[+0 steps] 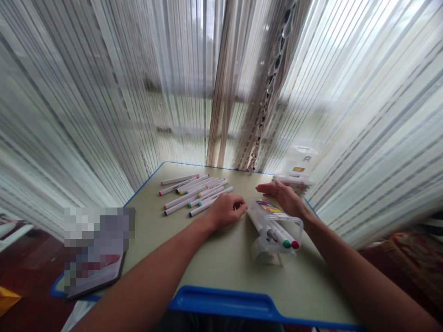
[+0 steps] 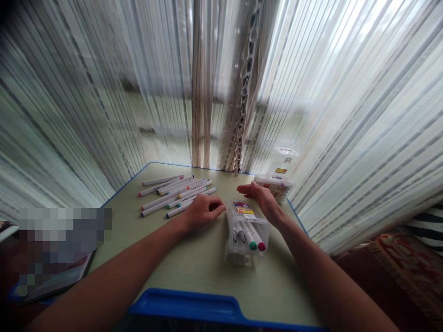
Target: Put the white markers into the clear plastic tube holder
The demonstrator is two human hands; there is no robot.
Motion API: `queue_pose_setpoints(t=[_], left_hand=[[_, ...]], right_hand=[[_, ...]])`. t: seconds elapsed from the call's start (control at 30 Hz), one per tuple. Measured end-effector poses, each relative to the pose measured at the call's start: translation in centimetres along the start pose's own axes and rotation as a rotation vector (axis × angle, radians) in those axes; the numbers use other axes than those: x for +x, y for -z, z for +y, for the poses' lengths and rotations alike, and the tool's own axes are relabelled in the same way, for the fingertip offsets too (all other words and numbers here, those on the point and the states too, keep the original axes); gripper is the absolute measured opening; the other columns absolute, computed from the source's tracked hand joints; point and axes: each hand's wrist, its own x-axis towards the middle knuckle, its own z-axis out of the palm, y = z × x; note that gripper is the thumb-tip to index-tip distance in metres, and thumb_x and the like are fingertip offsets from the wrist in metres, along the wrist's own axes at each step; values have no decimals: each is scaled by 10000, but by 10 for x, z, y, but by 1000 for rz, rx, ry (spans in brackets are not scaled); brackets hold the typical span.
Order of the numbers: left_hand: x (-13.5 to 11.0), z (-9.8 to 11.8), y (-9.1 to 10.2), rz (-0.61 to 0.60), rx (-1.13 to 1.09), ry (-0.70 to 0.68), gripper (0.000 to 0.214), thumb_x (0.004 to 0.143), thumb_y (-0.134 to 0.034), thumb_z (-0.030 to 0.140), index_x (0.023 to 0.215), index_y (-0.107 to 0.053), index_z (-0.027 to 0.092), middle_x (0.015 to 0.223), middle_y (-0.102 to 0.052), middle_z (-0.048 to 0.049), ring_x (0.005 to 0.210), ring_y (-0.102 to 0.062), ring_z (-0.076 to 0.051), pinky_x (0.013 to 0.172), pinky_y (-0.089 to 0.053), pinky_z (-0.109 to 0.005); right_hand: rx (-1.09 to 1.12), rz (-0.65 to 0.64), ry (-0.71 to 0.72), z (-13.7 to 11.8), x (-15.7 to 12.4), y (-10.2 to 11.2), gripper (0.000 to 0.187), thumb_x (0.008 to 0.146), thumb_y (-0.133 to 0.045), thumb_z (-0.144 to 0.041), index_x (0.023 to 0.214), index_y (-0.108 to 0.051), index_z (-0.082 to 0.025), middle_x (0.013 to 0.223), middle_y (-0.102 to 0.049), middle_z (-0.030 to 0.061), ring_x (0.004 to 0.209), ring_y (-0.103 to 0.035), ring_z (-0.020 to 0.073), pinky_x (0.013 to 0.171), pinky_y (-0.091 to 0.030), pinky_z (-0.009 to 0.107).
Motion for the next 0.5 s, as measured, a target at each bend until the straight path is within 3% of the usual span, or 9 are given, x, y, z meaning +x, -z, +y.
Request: queue_pose_setpoints(t=[0.3, 0.4, 0.5], left_hand=[[2, -4, 15, 87, 247, 54, 211, 816, -582, 223, 950, -736, 169, 971, -686, -104, 864, -636, -246, 780, -469, -350], [1, -3, 20, 56, 468, 115, 260, 830, -575, 245, 1042, -717, 192, 1049, -673, -106, 934, -639, -270, 829, -475, -370], [1, -1, 23, -2, 552, 165, 247, 823, -578, 238, 1018, -720, 185, 1014, -685, -118, 928, -647, -282, 835, -478, -385]], right_hand=[[94, -50, -42, 9, -2, 4, 642, 798, -442, -750, 985, -752, -220, 1119, -748, 115, 1129, -660, 306, 994, -473, 470], [105, -51, -32, 10, -3, 4, 653, 807, -411, -758, 994, -744, -228, 1136, -741, 112, 1136, -654, 303, 989, -474, 467], [114, -60, -9, 12, -3, 3, 643, 828, -397, -744, 996, -742, -229, 1136, -741, 104, 1143, -648, 288, 1018, -450, 446]])
